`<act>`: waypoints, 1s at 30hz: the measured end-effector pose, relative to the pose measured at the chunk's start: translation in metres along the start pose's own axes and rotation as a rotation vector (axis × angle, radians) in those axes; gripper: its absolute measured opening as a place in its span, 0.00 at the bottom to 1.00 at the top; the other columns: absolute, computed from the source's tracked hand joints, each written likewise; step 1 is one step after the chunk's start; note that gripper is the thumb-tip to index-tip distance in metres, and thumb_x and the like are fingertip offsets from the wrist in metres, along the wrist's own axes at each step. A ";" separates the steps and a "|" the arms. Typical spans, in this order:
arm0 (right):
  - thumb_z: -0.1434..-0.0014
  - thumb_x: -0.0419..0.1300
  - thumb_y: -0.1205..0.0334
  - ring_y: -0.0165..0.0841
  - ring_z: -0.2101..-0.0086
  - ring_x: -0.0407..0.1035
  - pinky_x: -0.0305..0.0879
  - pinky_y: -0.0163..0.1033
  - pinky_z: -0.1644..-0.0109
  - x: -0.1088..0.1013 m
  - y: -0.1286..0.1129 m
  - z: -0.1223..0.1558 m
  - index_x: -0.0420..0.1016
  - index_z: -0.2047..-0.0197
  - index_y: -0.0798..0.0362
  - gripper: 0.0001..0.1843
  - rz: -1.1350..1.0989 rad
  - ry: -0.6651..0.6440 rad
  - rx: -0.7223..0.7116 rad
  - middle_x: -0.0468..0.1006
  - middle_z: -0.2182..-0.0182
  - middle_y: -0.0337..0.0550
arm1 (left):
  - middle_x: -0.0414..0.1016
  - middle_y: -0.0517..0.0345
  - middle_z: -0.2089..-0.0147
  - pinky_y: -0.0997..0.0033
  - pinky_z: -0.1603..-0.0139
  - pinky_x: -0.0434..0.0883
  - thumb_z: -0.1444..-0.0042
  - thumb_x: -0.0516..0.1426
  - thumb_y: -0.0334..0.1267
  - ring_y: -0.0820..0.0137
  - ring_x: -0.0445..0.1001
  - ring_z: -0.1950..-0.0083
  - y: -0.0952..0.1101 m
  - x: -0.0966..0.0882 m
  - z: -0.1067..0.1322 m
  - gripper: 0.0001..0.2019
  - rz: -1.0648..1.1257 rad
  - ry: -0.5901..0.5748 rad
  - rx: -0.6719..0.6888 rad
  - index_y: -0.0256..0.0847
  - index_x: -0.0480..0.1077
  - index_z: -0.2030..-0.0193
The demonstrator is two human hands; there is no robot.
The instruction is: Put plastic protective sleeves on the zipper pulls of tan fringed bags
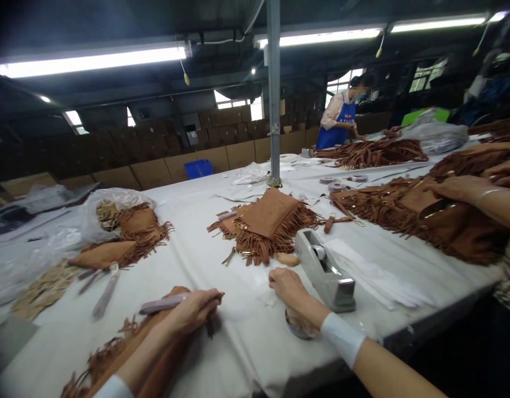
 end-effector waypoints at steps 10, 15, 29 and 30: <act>0.53 0.62 0.50 0.29 0.77 0.62 0.53 0.34 0.75 0.043 -0.028 -0.030 0.78 0.70 0.58 0.17 -0.755 0.004 0.214 0.75 0.78 0.41 | 0.66 0.65 0.83 0.77 0.80 0.61 0.49 0.54 0.54 0.75 0.64 0.82 -0.092 -0.036 -0.033 0.17 0.481 0.622 -0.310 0.40 0.65 0.74; 0.59 0.66 0.45 0.26 0.79 0.57 0.48 0.33 0.76 0.090 -0.059 -0.059 0.76 0.70 0.58 0.23 -0.997 0.012 0.318 0.75 0.77 0.42 | 0.67 0.64 0.84 0.77 0.81 0.61 0.54 0.60 0.53 0.75 0.65 0.84 -0.103 -0.025 -0.039 0.19 0.623 0.352 -0.349 0.37 0.69 0.71; 0.59 0.70 0.54 0.29 0.74 0.69 0.59 0.33 0.69 0.127 -0.109 -0.074 0.76 0.66 0.58 0.19 -1.185 -0.303 0.201 0.79 0.73 0.42 | 0.73 0.58 0.81 0.79 0.78 0.58 0.50 0.62 0.50 0.77 0.65 0.82 -0.105 -0.030 -0.028 0.19 0.990 0.202 -0.344 0.34 0.73 0.62; 0.57 0.69 0.55 0.29 0.74 0.69 0.59 0.33 0.69 0.130 -0.112 -0.072 0.75 0.65 0.58 0.19 -1.153 -0.317 0.179 0.79 0.74 0.41 | 0.72 0.59 0.82 0.79 0.78 0.58 0.50 0.62 0.50 0.78 0.64 0.83 -0.104 -0.031 -0.028 0.19 0.979 0.214 -0.338 0.34 0.73 0.62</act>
Point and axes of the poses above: each hand's wrist, its own z-axis away from the middle knuckle, its own x-axis out of the palm, y = z × x, the point moved 4 cm from there along -z, towards the middle knuckle
